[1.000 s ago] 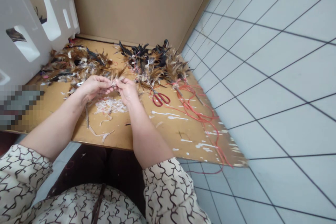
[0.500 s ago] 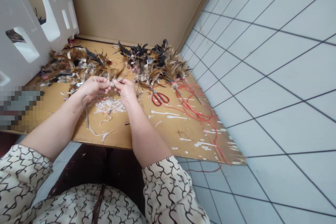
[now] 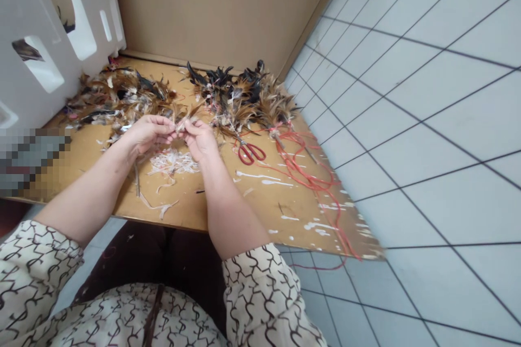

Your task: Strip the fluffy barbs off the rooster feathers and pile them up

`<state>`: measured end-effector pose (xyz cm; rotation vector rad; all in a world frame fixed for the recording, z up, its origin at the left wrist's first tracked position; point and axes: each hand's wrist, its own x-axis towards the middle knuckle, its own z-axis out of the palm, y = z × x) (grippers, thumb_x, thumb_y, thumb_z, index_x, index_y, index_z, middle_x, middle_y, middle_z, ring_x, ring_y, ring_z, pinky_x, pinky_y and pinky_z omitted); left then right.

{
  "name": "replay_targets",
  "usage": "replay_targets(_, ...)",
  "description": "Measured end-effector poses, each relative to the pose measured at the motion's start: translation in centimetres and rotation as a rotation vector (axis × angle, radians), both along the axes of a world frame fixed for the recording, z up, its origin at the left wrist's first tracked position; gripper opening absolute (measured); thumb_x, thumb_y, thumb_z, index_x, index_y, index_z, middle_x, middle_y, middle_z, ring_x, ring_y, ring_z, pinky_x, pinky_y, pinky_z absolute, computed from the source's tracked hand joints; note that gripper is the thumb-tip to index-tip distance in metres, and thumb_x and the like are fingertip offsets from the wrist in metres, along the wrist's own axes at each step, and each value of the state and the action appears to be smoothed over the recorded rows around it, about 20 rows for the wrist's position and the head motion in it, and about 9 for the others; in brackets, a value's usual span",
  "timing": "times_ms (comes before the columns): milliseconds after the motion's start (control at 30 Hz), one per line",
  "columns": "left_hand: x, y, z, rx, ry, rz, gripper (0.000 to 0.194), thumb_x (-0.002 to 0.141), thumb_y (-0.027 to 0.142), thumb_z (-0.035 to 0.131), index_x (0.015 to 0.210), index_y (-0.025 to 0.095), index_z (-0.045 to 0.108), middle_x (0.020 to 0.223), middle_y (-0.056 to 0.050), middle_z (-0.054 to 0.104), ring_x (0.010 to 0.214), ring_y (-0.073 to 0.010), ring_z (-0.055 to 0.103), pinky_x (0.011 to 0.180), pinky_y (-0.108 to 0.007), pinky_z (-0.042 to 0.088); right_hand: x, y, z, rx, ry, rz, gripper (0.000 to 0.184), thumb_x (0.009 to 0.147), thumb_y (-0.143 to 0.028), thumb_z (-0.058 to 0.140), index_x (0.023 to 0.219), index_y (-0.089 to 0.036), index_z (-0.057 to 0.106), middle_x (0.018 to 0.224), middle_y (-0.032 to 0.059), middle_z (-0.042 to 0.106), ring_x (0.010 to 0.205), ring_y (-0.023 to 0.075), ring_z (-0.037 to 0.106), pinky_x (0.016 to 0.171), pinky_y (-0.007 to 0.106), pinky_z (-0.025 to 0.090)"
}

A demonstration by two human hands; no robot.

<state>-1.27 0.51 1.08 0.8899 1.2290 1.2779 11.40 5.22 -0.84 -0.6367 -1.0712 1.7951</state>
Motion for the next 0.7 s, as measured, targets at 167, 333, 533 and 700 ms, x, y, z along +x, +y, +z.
replay_targets(167,-0.14,0.03,0.15,-0.025,0.019,-0.016,0.011,0.065,0.008,0.070,0.060,0.012,0.060,0.052,0.000,0.062,0.043,-0.0068,0.055,0.050,-0.020,0.049,0.17,-0.14,0.30,0.035,-0.013,-0.007,0.023,0.071,-0.010,0.063,0.054,-0.018,0.051,0.061,-0.0023,0.057,0.059,0.0081,0.050,0.062,0.022,0.046)
replay_targets(333,-0.04,-0.09,0.36,-0.043,0.018,-0.006,0.011,0.067,0.004,0.064,0.060,0.012,0.060,0.050,-0.001,0.062,0.042,-0.0068,0.055,0.050,-0.020,0.049,0.06,-0.27,0.35,0.054,-0.028,-0.038,0.022,0.070,-0.007,0.061,0.053,-0.018,0.052,0.060,-0.0026,0.057,0.059,0.0081,0.050,0.063,0.022,0.046)
replay_targets(533,0.01,-0.27,0.54,-0.030,0.004,0.002,0.013,0.069,0.003,0.061,0.059,0.012,0.061,0.048,0.000,0.062,0.041,-0.0059,0.054,0.045,-0.016,0.047,0.06,-0.15,0.20,0.054,-0.028,-0.055,0.022,0.067,-0.006,0.064,0.053,-0.018,0.052,0.059,-0.0027,0.058,0.059,0.0084,0.052,0.063,0.022,0.046)
replay_targets(700,-0.02,-0.21,0.47,-0.012,0.021,-0.006,0.012,0.066,0.004,0.066,0.059,0.012,0.061,0.048,0.000,0.062,0.041,-0.0059,0.054,0.046,-0.016,0.047,0.03,-0.11,0.09,0.050,-0.043,-0.063,0.023,0.068,-0.006,0.064,0.053,-0.017,0.051,0.060,-0.0025,0.060,0.059,0.0078,0.053,0.063,0.022,0.046)
